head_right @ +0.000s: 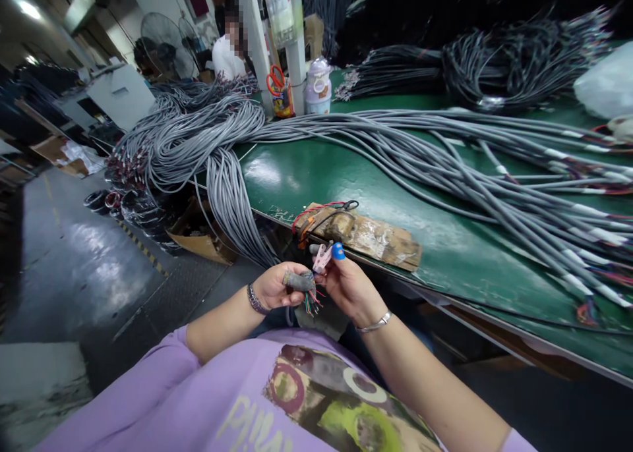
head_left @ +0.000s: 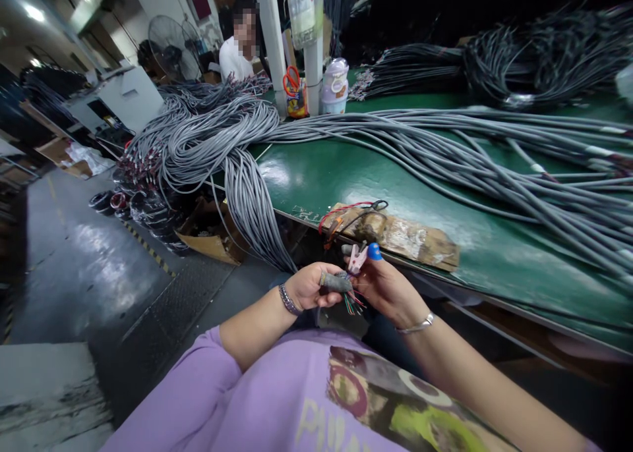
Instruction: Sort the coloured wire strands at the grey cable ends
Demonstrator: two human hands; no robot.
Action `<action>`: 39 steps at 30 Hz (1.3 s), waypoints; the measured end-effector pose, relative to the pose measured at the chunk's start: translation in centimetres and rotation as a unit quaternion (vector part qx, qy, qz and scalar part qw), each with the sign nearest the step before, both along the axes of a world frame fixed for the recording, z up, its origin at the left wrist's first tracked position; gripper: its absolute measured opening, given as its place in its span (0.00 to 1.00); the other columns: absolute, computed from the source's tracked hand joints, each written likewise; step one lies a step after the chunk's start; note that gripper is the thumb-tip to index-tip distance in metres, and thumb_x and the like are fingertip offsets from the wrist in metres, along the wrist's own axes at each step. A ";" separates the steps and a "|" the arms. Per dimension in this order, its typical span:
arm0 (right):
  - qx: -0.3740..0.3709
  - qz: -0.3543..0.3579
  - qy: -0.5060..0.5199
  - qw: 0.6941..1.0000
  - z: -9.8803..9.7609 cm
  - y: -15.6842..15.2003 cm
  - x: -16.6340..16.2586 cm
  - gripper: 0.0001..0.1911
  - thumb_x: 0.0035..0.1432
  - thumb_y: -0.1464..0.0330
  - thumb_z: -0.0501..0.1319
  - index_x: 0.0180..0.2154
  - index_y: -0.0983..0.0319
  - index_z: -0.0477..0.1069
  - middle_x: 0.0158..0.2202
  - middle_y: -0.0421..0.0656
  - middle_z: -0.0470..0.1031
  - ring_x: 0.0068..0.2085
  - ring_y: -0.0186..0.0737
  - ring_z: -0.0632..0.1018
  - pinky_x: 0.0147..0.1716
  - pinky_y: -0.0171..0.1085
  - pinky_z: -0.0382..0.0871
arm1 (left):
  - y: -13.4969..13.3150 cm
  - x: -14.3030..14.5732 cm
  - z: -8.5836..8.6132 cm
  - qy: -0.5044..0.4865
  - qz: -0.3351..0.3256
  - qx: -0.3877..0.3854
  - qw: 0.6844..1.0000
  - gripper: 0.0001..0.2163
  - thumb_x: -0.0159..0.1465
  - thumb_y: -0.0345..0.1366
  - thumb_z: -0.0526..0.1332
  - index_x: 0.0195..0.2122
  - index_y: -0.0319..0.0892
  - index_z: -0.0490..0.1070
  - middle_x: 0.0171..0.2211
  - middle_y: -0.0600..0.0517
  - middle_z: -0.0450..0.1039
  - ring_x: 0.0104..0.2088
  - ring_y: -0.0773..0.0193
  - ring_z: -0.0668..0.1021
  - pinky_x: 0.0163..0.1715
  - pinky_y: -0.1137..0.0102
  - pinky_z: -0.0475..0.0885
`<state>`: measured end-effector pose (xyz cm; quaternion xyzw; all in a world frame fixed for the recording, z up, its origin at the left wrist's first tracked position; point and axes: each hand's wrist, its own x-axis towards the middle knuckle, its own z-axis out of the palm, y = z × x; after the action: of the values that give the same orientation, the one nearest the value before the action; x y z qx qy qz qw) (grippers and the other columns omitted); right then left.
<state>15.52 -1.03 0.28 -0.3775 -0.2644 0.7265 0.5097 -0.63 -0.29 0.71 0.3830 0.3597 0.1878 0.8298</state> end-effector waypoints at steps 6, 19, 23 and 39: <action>-0.021 -0.051 0.028 0.998 -0.1 0.1 -0.4 0.22 0.39 0.50 0.72 0.29 0.59 0.74 0.26 0.39 0.72 0.26 0.35 0.70 0.28 0.36 0.66 | -0.1 0.2 -0.3 -0.008 0.010 -0.005 1.000 0.13 0.42 0.40 0.70 0.25 0.36 0.72 0.13 0.53 0.67 0.09 0.74 0.62 0.08 0.77 0.48; -0.008 0.018 0.003 1.000 0.4 -1.0 0.3 0.25 0.48 0.42 0.61 0.29 0.57 0.72 0.28 0.41 0.72 0.26 0.37 0.69 0.29 0.38 0.68 | -2.9 0.2 1.2 0.027 0.091 0.020 0.995 0.17 0.43 0.46 0.71 0.23 0.39 0.68 0.12 0.56 0.65 0.09 0.74 0.62 0.09 0.77 0.49; -0.013 -0.002 0.013 1.000 0.7 -1.2 0.1 0.19 0.44 0.52 0.70 0.29 0.59 0.74 0.25 0.39 0.70 0.26 0.34 0.68 0.27 0.35 0.67 | -4.4 1.0 1.3 0.009 0.147 0.019 0.989 0.19 0.43 0.48 0.71 0.24 0.40 0.66 0.13 0.56 0.66 0.09 0.73 0.63 0.09 0.77 0.50; -0.068 -0.021 0.092 0.993 -0.2 -0.2 -0.7 0.21 0.46 0.50 0.70 0.28 0.61 0.75 0.24 0.40 0.76 0.21 0.34 0.72 0.23 0.34 0.68 | -4.1 2.6 0.9 0.007 0.216 0.003 0.976 0.18 0.46 0.46 0.70 0.27 0.39 0.66 0.15 0.57 0.65 0.10 0.75 0.62 0.11 0.76 0.49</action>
<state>14.83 -1.21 0.08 -0.3485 -0.1580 0.7635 0.5202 2.01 -4.42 1.61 0.2995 0.4392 0.3613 0.7661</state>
